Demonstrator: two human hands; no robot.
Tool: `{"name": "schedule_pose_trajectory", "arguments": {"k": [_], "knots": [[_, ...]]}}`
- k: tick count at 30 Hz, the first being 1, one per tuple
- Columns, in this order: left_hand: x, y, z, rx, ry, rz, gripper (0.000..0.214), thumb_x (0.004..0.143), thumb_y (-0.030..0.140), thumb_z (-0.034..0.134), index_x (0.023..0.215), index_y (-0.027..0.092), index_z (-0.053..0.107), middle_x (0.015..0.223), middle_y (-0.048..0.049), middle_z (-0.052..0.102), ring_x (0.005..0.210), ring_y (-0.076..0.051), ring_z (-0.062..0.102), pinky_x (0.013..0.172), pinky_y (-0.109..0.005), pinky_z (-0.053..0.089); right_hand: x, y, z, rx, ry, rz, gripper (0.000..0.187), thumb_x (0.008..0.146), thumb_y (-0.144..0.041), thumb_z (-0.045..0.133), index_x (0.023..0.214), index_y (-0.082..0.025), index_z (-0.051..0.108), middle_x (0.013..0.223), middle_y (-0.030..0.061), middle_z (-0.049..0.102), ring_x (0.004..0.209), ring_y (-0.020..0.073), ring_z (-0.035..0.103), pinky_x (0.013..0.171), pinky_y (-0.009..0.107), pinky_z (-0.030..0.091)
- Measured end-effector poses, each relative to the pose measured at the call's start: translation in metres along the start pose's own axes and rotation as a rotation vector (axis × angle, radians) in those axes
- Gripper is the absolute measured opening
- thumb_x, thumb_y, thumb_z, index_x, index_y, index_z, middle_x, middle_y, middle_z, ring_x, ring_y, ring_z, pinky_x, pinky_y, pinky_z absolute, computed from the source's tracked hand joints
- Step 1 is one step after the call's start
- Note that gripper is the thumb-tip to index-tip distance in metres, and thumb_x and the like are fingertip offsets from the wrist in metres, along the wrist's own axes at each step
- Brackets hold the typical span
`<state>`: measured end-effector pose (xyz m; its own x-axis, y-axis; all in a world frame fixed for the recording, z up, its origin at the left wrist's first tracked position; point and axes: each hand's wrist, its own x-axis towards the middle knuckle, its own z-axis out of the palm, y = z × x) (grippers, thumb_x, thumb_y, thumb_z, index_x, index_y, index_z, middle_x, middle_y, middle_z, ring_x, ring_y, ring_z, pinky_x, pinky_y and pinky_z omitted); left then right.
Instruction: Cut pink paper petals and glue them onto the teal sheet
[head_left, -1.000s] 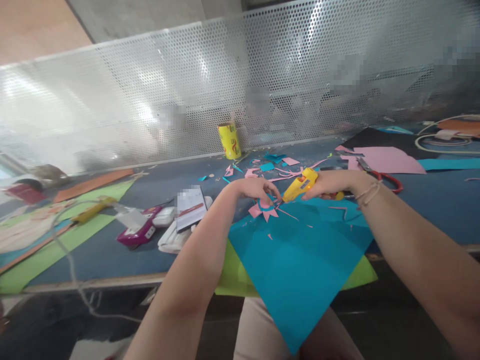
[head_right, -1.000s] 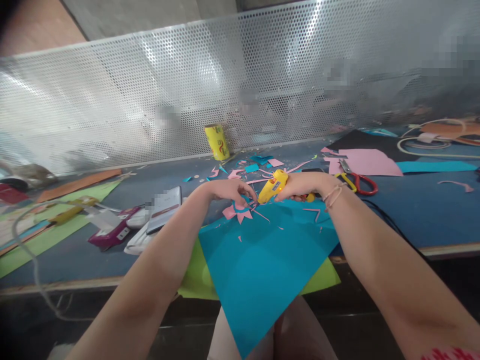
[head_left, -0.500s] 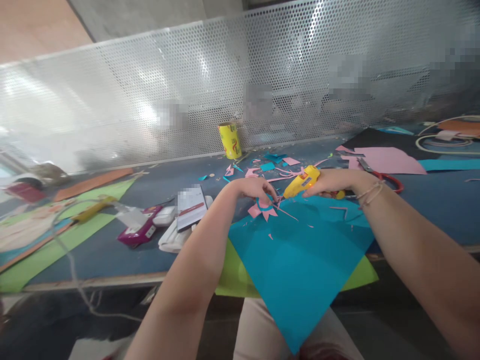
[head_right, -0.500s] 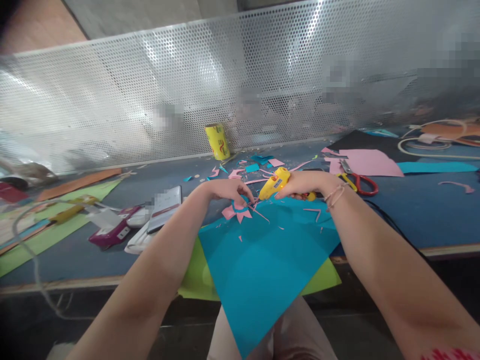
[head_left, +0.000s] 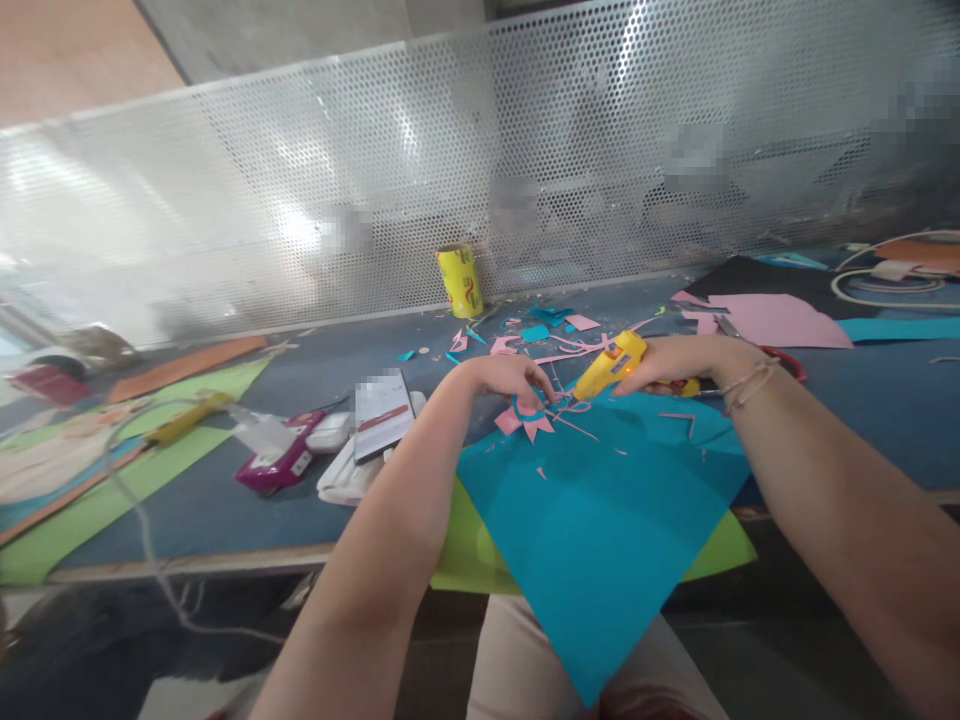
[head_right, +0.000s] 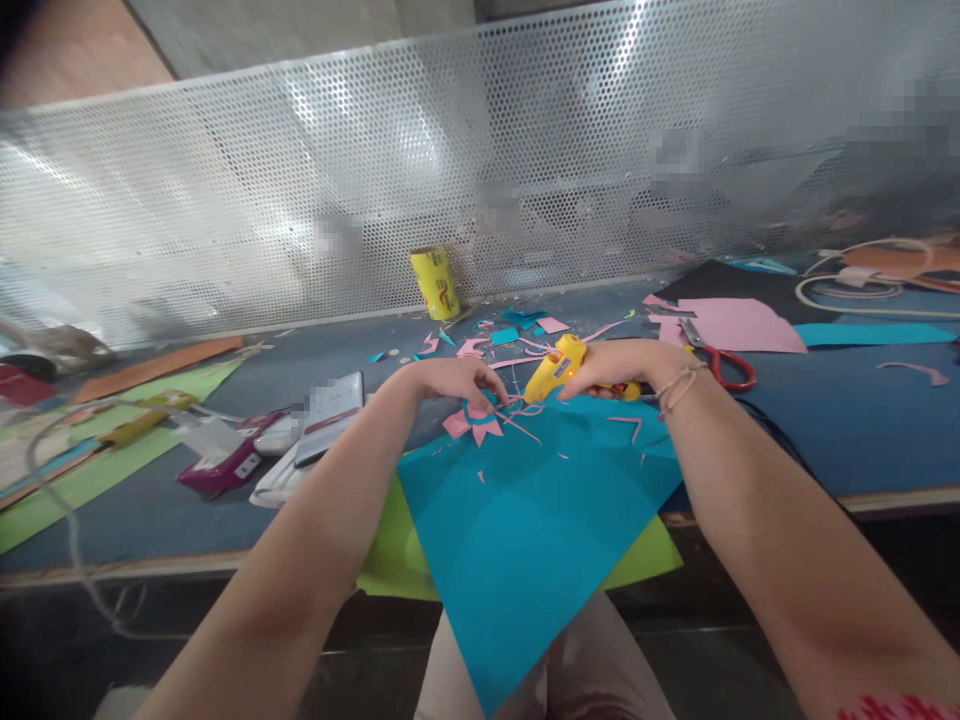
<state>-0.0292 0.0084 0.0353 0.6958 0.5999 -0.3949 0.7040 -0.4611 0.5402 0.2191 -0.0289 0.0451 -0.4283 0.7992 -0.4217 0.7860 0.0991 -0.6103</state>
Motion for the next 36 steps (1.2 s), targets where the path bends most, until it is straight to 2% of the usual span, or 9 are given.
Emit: {"name": "schedule_pose_trajectory", "arguments": {"k": [3, 5, 16, 25, 36], "knots": [[0.000, 0.000, 0.000, -0.004, -0.004, 0.004, 0.042, 0.057, 0.026, 0.060, 0.098, 0.024, 0.066, 0.091, -0.0011, 0.066, 0.081, -0.015, 0.054, 0.073, -0.025, 0.042, -0.003, -0.006, 0.002, 0.049, 0.030, 0.096, 0.027, 0.065, -0.041, 0.066, 0.064, -0.018, 0.051, 0.047, -0.0032, 0.045, 0.039, 0.0066, 0.038, 0.036, 0.019, 0.030], [0.000, 0.000, 0.001, -0.009, -0.001, 0.007, 0.042, 0.057, 0.026, 0.060, 0.098, 0.024, 0.066, 0.093, -0.0015, 0.066, 0.082, -0.015, 0.054, 0.073, -0.025, 0.042, -0.004, -0.010, 0.003, 0.062, 0.054, 0.111, 0.027, 0.065, -0.039, 0.066, 0.063, -0.018, 0.050, 0.046, -0.0035, 0.045, 0.039, 0.0061, 0.038, 0.037, 0.018, 0.031], [-0.001, 0.000, 0.001, -0.025, -0.039, 0.041, 0.043, 0.058, 0.026, 0.059, 0.101, 0.025, 0.066, 0.097, -0.0017, 0.066, 0.083, -0.016, 0.053, 0.073, -0.026, 0.042, -0.004, -0.005, 0.002, 0.064, 0.057, 0.028, 0.029, 0.066, -0.042, 0.065, 0.062, -0.018, 0.051, 0.046, -0.0021, 0.044, 0.040, 0.0076, 0.038, 0.037, 0.021, 0.030], [-0.004, 0.000, -0.003, 0.034, 0.037, 0.021, 0.038, 0.058, 0.028, 0.058, 0.094, 0.023, 0.068, 0.084, -0.0016, 0.065, 0.074, -0.014, 0.053, 0.069, -0.025, 0.041, -0.001, -0.011, 0.006, -0.015, -0.027, -0.020, 0.026, 0.068, -0.039, 0.062, 0.060, -0.016, 0.052, 0.042, -0.0046, 0.041, 0.037, 0.0055, 0.034, 0.037, 0.019, 0.028], [0.000, 0.003, 0.001, -0.030, -0.053, 0.008, 0.036, 0.057, 0.028, 0.059, 0.092, 0.022, 0.068, 0.093, -0.0020, 0.066, 0.078, -0.014, 0.054, 0.067, -0.024, 0.041, 0.000, -0.013, 0.008, -0.064, 0.013, -0.005, 0.023, 0.068, -0.035, 0.061, 0.059, -0.016, 0.051, 0.042, -0.0046, 0.042, 0.038, 0.0054, 0.036, 0.038, 0.018, 0.030]]}}
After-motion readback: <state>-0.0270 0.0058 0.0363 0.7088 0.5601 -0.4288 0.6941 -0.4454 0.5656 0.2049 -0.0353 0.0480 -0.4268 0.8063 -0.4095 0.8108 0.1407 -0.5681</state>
